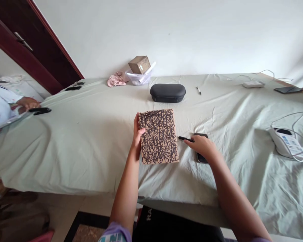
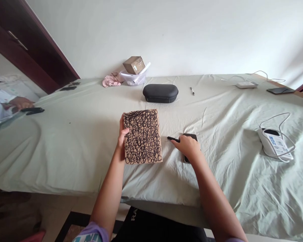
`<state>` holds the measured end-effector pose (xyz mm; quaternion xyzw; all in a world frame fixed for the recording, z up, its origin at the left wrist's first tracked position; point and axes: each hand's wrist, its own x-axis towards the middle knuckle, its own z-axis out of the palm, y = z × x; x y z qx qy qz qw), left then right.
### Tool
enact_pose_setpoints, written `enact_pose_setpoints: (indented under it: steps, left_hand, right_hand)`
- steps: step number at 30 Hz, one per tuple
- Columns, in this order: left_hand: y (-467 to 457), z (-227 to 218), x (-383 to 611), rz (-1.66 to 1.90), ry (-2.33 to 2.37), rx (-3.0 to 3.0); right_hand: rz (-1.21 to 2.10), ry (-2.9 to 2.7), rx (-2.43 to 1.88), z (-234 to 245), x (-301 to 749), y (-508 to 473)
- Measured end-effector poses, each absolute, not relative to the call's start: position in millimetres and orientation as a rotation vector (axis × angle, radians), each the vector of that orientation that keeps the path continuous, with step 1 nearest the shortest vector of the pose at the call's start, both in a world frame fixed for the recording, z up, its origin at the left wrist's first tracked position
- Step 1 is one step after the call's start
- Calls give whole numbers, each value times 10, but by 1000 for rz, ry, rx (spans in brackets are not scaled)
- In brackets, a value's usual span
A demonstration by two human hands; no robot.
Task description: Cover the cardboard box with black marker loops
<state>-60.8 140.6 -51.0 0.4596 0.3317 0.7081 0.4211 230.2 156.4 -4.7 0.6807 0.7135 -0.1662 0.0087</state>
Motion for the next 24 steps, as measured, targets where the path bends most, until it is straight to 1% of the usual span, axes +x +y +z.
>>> enact_pose_setpoints:
  steps: [2,4,7,10,13,15,17,20,22,24]
  left_hand:
    - [1445,-526,-628,1782,825,1121]
    - [1479,-537,-646,1776,812,1087]
    - [1522,-559,-673,1777,817,1057]
    - [1566,-598,-703,1780,834,1038]
    - [1588,-620,-718,1774,853,1046]
    - [1569,-607,-703,1781,864,1058]
    - [1526,-579,-666,1786,872,1057]
    - [1449,-538,-591,1798,881,1053]
    - [1414,-526,-547,1799,881,1085]
    - [1398,-531,-518,1799,882,1127]
  right_hand:
    - [-695,2374,2014,-6,2404,1595]
    - [-981,2420,1953,116,2494,1612]
    - [-1356,2374,1909,463,2564,1608]
    - [-1645,2580,1769,891,2529,1611]
    - [-2105,2824,1430,1173,2344,1672]
    - [-2324,2959,1182,1205,2124,1746]
    - [-2376,3155,1169,1125,1855,1821]
    - [-2315,3374,1291,909,1472,1889]
    - [-2182,3491,1401,781,1295,1905]
    - [-1973,3596,1501,693,1197,1919]
